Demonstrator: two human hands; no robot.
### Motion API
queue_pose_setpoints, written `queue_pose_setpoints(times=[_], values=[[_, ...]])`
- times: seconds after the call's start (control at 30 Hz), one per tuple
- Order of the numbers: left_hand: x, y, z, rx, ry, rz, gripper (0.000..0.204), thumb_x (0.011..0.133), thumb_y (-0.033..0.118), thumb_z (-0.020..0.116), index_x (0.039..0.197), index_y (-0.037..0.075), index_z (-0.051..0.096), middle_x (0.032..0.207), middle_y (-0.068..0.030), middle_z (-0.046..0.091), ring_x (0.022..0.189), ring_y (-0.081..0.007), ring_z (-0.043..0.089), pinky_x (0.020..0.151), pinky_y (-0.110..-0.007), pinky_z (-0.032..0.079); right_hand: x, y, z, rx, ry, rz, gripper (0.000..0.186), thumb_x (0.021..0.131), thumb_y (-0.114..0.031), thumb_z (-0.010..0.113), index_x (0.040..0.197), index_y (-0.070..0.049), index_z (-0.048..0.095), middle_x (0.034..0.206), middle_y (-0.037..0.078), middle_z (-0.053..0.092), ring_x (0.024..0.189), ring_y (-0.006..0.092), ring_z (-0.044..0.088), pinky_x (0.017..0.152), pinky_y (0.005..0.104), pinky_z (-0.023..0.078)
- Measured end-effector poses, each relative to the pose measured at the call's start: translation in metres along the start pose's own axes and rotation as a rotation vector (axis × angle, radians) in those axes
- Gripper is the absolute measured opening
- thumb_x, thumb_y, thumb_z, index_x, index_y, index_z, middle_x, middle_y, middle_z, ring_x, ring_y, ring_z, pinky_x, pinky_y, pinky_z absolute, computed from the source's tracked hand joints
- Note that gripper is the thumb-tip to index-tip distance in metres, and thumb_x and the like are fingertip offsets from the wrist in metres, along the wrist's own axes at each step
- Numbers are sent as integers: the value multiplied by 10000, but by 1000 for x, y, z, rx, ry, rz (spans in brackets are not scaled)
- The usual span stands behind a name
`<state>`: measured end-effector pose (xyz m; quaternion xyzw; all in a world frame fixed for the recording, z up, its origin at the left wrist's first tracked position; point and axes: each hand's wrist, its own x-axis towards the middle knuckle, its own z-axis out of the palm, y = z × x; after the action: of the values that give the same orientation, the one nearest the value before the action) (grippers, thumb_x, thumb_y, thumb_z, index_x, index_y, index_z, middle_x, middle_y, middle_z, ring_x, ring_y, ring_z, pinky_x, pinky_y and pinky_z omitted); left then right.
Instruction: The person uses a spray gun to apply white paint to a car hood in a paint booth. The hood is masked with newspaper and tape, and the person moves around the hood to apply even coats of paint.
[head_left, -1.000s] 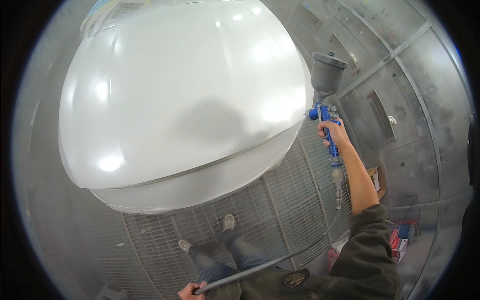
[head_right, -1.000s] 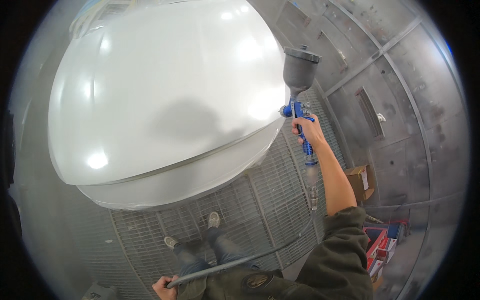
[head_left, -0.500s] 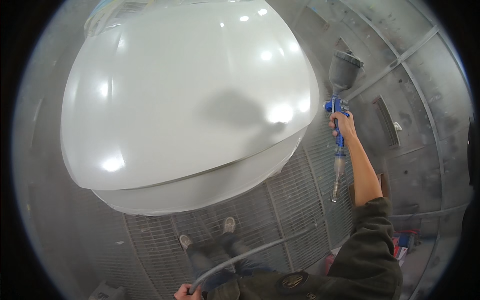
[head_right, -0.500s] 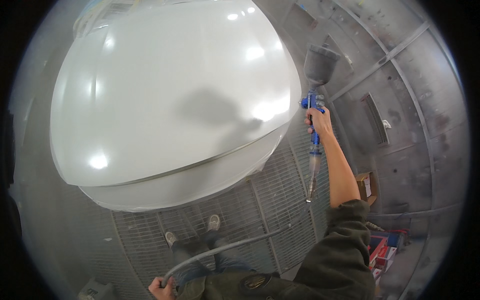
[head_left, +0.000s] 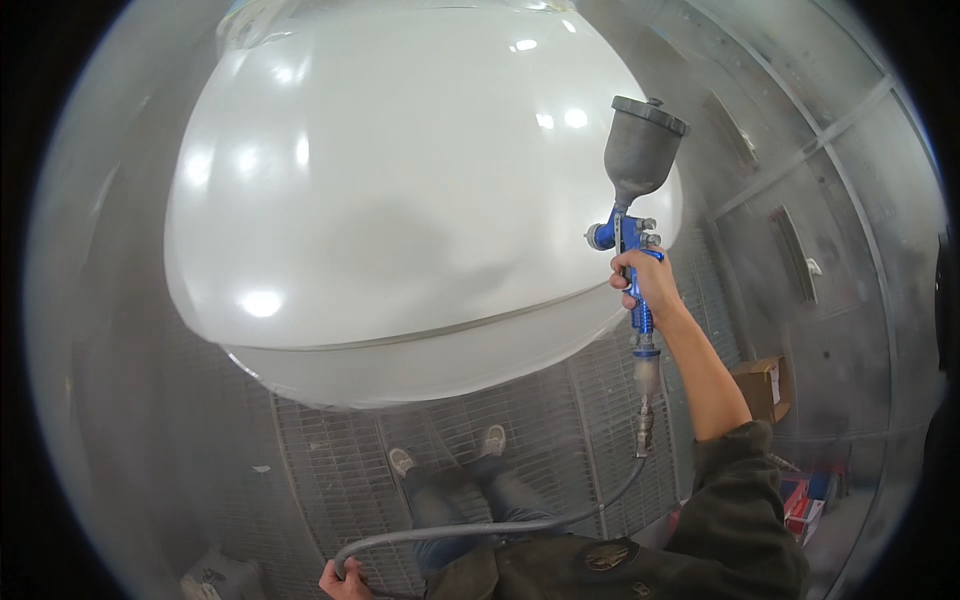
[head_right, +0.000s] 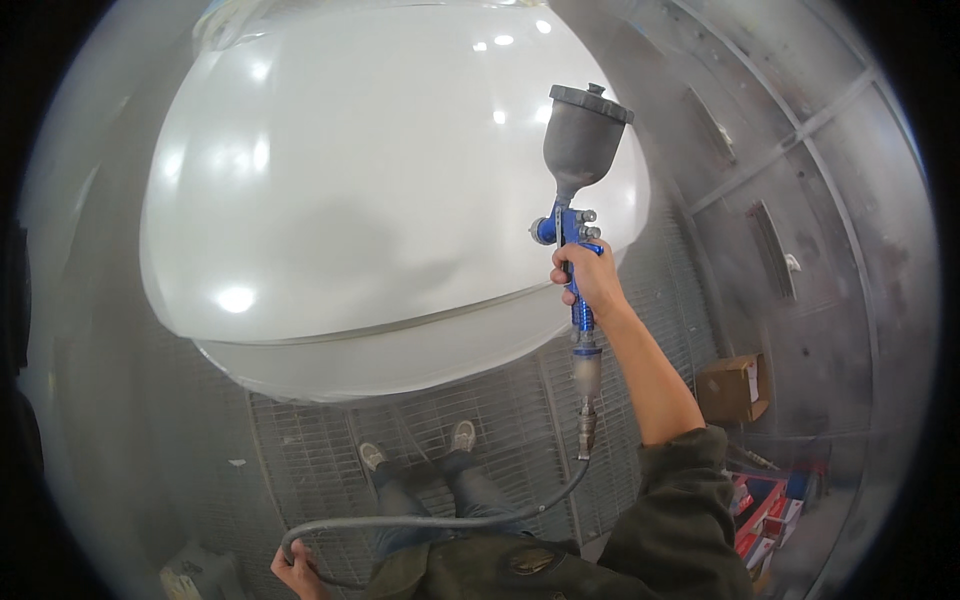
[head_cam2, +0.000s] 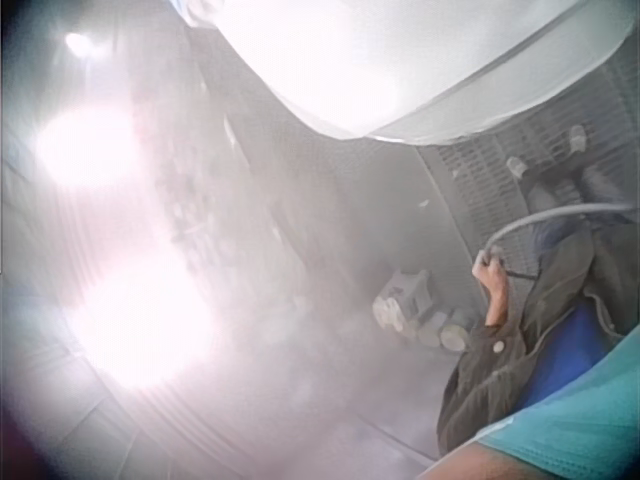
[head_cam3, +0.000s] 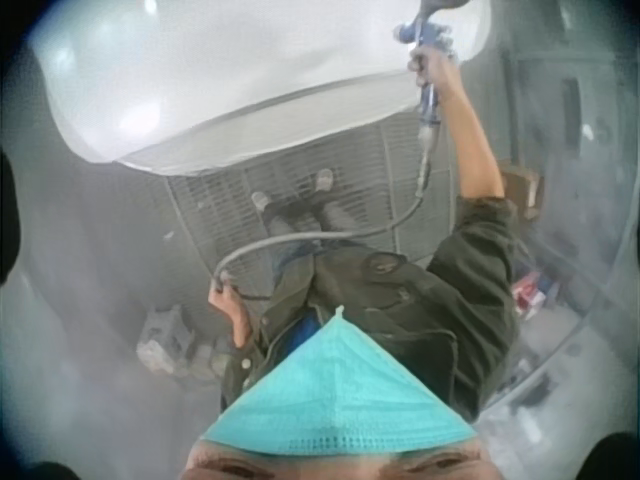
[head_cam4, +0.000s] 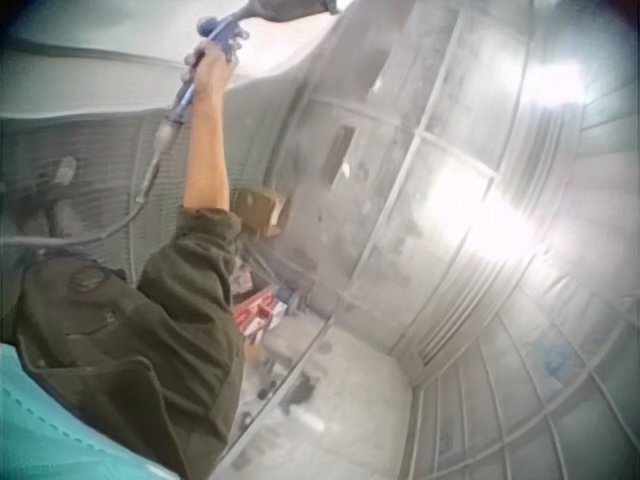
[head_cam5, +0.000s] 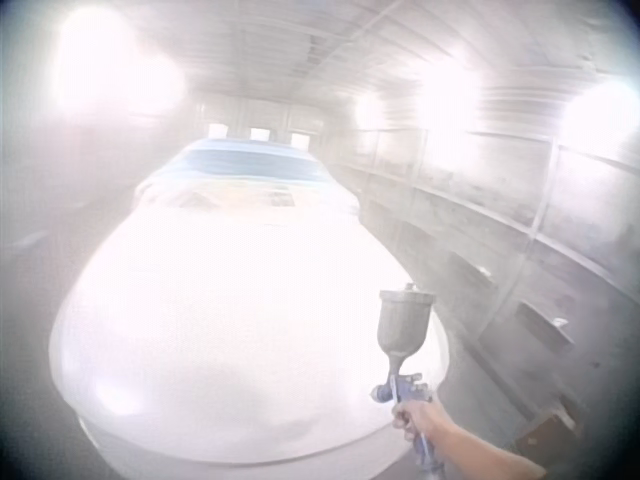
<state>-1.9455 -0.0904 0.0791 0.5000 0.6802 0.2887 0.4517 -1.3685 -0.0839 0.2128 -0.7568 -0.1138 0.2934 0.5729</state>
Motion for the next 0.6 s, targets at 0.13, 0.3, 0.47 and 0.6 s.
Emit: queue_pose_setpoints(times=[0.13, 0.3, 0.47, 0.6], values=[[-19, 21, -16, -161, 141, -85, 437, 885, 334, 725, 620, 69, 499, 532, 27, 435, 443, -54, 367, 415, -253, 236, -6, -30, 9, 52, -75, 57, 79, 814, -87, 547, 775, -20, 530, 647, 54, 510, 525, 93, 493, 347, 219, 348], [-55, 30, -3, -223, 192, 81, 298, 937, 147, 617, 678, 27, 532, 558, -3, 482, 453, -63, 392, 416, -242, 280, 0, -25, -15, 155, -159, 75, 103, 813, -74, 528, 725, -21, 515, 644, 43, 487, 531, 100, 494, 341, 226, 338], [-118, 24, 16, -297, 355, 103, 291, 949, 117, 588, 679, 38, 515, 562, -5, 477, 472, -60, 409, 418, -244, 273, 10, -9, -27, 196, -333, 80, 120, 834, -106, 525, 752, -19, 538, 680, 51, 522, 555, 90, 504, 343, 210, 346], [-187, 14, 37, -339, 490, 76, 289, 957, 107, 570, 683, 44, 503, 561, 7, 457, 481, -52, 400, 420, -242, 267, 10, -13, -32, 210, -438, 92, 107, 826, -102, 529, 763, -16, 537, 687, 53, 530, 552, 92, 504, 352, 213, 351]])
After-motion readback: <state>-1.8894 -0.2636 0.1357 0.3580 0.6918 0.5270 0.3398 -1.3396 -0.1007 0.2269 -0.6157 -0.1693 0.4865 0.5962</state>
